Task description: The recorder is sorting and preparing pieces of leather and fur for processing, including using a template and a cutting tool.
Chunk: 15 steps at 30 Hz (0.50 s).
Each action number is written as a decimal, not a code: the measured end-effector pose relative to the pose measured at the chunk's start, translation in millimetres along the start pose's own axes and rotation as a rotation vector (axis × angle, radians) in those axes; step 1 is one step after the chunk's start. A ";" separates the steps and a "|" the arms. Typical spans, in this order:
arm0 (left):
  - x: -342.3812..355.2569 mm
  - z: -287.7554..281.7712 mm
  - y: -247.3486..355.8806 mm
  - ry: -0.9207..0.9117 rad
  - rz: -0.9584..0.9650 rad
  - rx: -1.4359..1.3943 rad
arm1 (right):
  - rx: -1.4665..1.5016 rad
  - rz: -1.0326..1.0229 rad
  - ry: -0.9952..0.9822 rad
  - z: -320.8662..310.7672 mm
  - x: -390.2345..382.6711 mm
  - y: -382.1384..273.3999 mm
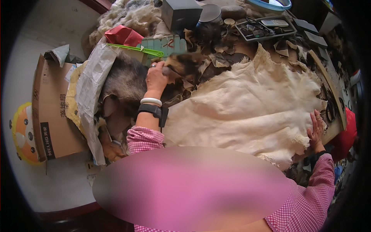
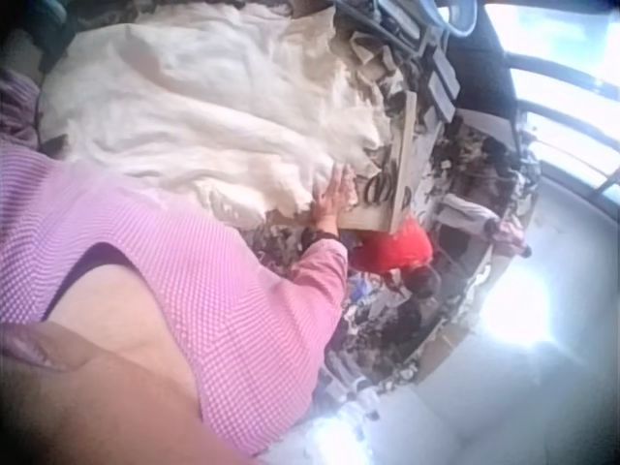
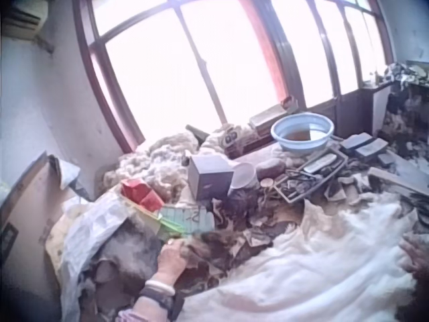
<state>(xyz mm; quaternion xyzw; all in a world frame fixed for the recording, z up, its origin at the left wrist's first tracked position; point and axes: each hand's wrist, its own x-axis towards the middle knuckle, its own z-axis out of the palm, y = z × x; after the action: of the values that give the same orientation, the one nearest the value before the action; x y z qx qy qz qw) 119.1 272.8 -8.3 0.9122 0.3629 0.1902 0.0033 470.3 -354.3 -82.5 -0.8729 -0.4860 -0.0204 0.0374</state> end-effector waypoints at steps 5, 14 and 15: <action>7.4 -8.8 -51.9 0.149 -0.314 -0.771 | -0.008 0.012 -0.027 -1.6 2.7 -3.5; -12.8 -80.6 -95.6 0.725 -0.808 -1.454 | 0.023 0.026 -0.014 -1.9 1.9 -2.3; -14.6 -82.2 -94.0 0.734 -0.804 -1.467 | 0.029 0.024 -0.014 -1.4 1.8 -1.6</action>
<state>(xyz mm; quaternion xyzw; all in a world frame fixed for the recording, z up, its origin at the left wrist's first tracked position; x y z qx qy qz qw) 18.5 321.6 49.4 0.3682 0.4197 0.6358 0.5330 469.8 -352.1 -80.9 -0.8781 -0.4760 -0.0067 0.0471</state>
